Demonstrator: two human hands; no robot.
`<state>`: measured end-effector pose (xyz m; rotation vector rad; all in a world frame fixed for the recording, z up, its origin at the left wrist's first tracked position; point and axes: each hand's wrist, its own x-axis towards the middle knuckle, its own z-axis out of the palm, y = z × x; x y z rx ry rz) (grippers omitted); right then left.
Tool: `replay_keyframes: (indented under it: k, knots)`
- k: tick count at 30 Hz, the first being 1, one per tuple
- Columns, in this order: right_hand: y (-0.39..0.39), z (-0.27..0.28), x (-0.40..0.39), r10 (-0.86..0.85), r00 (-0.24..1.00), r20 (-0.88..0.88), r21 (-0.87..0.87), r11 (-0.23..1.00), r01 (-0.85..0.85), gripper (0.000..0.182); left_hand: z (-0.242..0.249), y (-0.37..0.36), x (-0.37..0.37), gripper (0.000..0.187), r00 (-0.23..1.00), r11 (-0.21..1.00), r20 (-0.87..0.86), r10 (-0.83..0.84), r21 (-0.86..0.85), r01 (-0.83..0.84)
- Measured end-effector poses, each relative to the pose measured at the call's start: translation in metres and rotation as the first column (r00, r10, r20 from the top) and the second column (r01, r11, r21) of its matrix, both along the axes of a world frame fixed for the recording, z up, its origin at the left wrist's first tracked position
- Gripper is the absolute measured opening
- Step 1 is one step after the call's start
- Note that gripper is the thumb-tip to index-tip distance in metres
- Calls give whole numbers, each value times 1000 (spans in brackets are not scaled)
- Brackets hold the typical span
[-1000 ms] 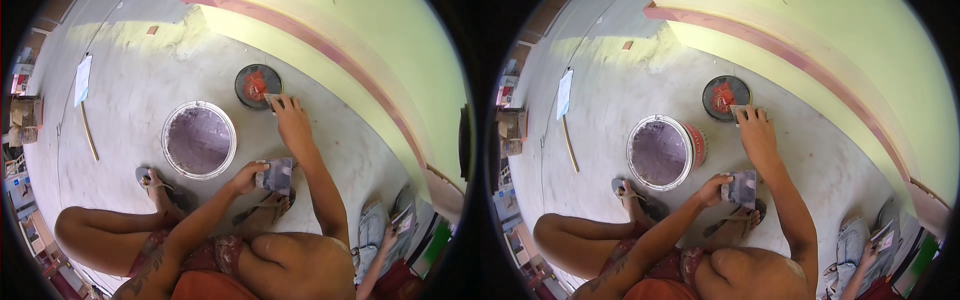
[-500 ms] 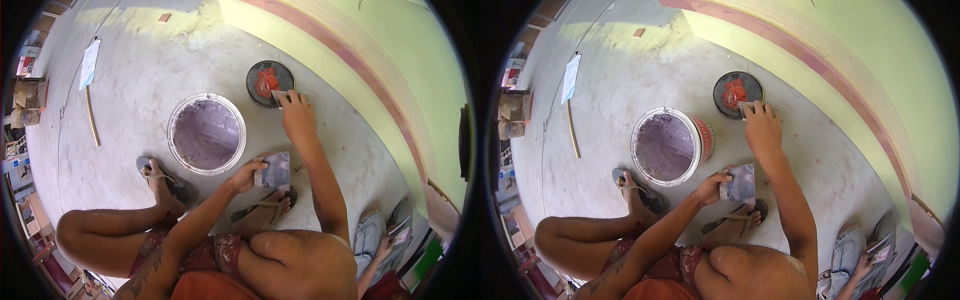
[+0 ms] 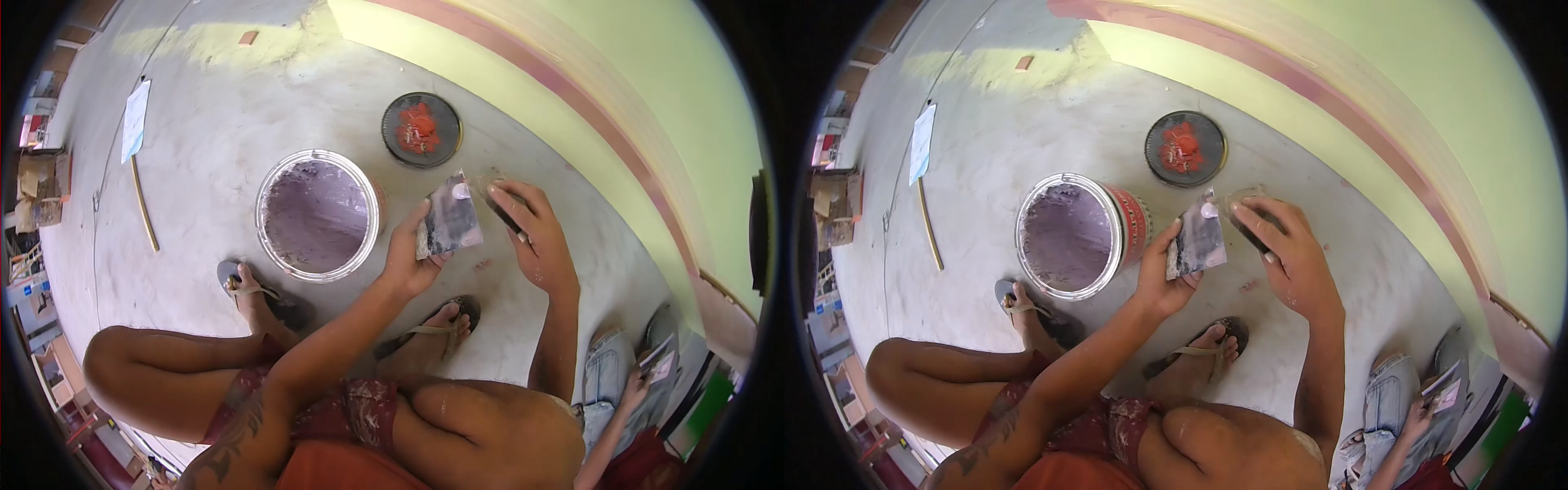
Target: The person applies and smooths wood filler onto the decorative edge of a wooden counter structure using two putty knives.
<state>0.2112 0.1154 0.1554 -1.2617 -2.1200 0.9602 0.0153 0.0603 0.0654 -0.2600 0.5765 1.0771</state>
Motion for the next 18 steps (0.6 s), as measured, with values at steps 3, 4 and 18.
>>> replay_keyframes:
  k: [3,4,18]
  knots:
    - [-9,9,24,76,984,162,158,982,-102,65,20,5,9,33,998,999,-57,-24,-24,23]
    - [-11,13,35,82,931,355,226,959,-170,67,32,7,12,33,998,999,-52,-41,-19,40]
    - [-96,13,-17,-858,-51,-511,-773,433,463,22,82,9,40,46,808,831,-569,153,516,206]
